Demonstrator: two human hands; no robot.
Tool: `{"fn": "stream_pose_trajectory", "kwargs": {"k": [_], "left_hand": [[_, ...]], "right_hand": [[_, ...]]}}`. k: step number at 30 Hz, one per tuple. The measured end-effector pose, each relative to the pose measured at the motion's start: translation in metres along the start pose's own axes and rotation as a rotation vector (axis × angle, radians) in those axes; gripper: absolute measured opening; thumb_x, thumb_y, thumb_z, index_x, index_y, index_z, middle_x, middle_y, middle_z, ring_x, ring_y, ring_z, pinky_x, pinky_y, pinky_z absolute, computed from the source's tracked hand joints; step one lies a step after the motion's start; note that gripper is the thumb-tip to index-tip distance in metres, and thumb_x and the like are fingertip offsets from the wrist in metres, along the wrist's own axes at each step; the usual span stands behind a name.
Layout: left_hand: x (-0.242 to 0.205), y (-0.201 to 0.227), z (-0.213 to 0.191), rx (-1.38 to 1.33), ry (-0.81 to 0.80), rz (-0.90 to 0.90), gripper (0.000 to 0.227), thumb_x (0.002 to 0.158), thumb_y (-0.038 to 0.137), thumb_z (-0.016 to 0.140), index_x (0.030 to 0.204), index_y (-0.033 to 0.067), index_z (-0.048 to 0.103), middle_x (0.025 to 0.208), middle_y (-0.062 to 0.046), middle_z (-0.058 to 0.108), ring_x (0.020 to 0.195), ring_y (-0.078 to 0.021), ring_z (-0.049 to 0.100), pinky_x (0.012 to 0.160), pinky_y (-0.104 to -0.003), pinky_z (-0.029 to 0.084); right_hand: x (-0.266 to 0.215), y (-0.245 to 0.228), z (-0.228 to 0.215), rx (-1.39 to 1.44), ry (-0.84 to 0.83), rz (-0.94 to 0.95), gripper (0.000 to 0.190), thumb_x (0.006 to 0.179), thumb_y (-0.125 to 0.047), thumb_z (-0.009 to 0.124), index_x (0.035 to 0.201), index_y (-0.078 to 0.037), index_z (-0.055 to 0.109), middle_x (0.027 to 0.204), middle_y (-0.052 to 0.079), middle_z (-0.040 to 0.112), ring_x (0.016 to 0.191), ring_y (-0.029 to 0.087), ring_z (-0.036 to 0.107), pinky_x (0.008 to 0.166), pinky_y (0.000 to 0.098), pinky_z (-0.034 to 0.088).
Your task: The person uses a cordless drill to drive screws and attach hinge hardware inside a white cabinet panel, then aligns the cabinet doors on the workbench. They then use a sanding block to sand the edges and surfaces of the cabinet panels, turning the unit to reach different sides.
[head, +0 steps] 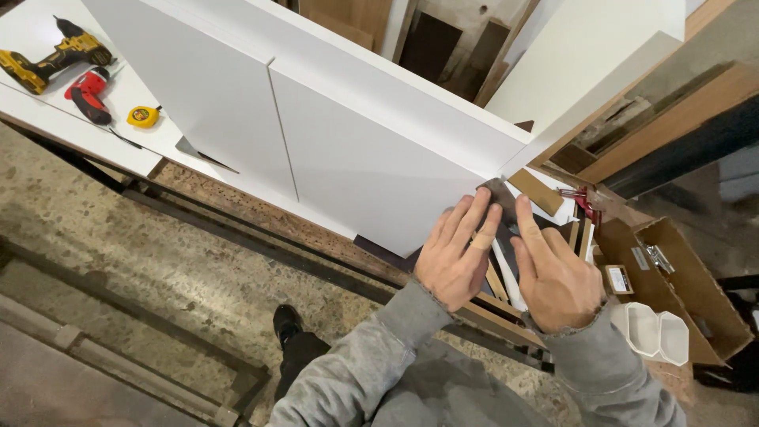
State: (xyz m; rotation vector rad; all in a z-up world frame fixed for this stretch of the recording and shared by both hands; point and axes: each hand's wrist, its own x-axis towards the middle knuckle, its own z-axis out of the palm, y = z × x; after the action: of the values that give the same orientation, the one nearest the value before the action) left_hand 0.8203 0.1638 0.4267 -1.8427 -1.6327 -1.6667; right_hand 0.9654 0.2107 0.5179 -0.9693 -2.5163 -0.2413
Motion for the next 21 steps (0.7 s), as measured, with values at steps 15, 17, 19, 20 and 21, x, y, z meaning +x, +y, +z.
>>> {"fn": "stream_pose_trajectory", "kwargs": {"k": [15, 17, 19, 20, 21], "left_hand": [[0.0, -0.007, 0.005, 0.028, 0.028, 0.006, 0.065, 0.096, -0.001, 0.064, 0.157, 0.0015, 0.043, 0.163, -0.021, 0.042, 0.143, -0.0412, 0.05, 0.119, -0.053, 0.043], [0.001, -0.008, 0.004, 0.041, 0.031, -0.012, 0.066, 0.094, -0.001, 0.064, 0.157, 0.0016, 0.043, 0.162, -0.021, 0.042, 0.142, -0.0411, 0.05, 0.119, -0.054, 0.043], [0.003, -0.009, 0.001, 0.046, 0.013, -0.01, 0.067, 0.094, 0.0, 0.065, 0.157, 0.002, 0.043, 0.163, -0.021, 0.041, 0.143, -0.041, 0.05, 0.12, -0.053, 0.043], [0.003, -0.01, -0.003, 0.051, 0.016, -0.013, 0.067, 0.094, 0.0, 0.065, 0.157, 0.002, 0.043, 0.163, -0.021, 0.041, 0.143, -0.041, 0.05, 0.12, -0.053, 0.043], [0.003, -0.011, -0.005, 0.039, 0.006, -0.015, 0.069, 0.093, 0.001, 0.065, 0.157, 0.0018, 0.042, 0.163, -0.02, 0.041, 0.141, -0.041, 0.05, 0.119, -0.053, 0.044]], "right_hand": [[0.009, -0.006, -0.003, -0.047, -0.004, -0.008, 0.056, 0.098, -0.018, 0.072, 0.152, -0.017, 0.057, 0.084, 0.008, 0.062, 0.063, 0.031, 0.06, 0.055, 0.0446, 0.049], [0.012, -0.009, -0.004, -0.028, 0.008, -0.019, 0.056, 0.098, -0.018, 0.071, 0.153, -0.016, 0.057, 0.086, 0.007, 0.062, 0.064, 0.03, 0.06, 0.055, 0.0442, 0.049], [0.014, -0.012, -0.003, -0.061, 0.008, -0.021, 0.057, 0.097, -0.019, 0.073, 0.151, -0.017, 0.058, 0.086, 0.009, 0.063, 0.062, 0.031, 0.06, 0.054, 0.0442, 0.048], [0.015, -0.012, -0.002, -0.058, 0.007, -0.026, 0.057, 0.097, -0.019, 0.073, 0.151, -0.017, 0.058, 0.086, 0.009, 0.063, 0.062, 0.031, 0.06, 0.054, 0.0442, 0.048], [0.016, -0.011, -0.001, -0.058, 0.002, -0.026, 0.056, 0.098, -0.018, 0.072, 0.152, -0.017, 0.058, 0.086, 0.008, 0.063, 0.062, 0.031, 0.06, 0.054, 0.0444, 0.048]]}}
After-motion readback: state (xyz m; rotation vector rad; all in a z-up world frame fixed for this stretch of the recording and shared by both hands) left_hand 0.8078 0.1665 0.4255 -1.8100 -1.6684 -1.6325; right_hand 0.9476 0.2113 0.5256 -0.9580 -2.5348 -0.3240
